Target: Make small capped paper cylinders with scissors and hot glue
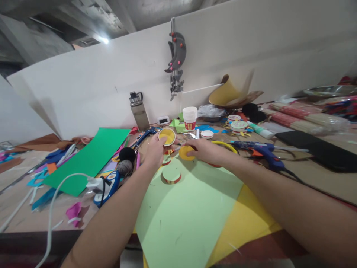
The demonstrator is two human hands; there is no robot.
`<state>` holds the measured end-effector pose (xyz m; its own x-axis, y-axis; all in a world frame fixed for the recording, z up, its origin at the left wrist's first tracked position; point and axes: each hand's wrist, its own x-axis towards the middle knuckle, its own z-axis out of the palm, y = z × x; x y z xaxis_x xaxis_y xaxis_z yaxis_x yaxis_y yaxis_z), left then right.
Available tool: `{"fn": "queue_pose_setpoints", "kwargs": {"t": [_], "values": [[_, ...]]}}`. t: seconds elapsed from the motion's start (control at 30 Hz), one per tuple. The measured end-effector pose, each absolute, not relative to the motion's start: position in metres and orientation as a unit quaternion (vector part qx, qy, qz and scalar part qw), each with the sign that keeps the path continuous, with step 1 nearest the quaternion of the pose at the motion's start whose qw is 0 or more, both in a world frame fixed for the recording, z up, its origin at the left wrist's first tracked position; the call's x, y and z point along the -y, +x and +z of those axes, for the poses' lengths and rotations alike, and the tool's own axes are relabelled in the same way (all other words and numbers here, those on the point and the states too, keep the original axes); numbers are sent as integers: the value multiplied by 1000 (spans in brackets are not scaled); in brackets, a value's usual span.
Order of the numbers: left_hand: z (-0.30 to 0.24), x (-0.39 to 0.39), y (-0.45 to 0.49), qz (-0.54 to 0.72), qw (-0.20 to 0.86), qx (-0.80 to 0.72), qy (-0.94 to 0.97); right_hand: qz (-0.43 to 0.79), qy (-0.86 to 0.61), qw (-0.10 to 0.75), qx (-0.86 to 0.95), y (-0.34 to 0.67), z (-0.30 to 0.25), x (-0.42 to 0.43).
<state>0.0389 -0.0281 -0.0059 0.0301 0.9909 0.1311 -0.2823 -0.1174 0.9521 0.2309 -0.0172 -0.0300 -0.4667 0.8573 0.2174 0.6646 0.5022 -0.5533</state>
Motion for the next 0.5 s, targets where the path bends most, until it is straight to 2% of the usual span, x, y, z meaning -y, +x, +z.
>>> {"fn": "queue_pose_setpoints", "kwargs": {"t": [0.33,0.5], "values": [[-7,28,40,563,544,-407,471,174,-485,243,822,220,-28,17],[-10,27,39,544,555,-404,482,131,-500,303,801,223,-20,18]]}}
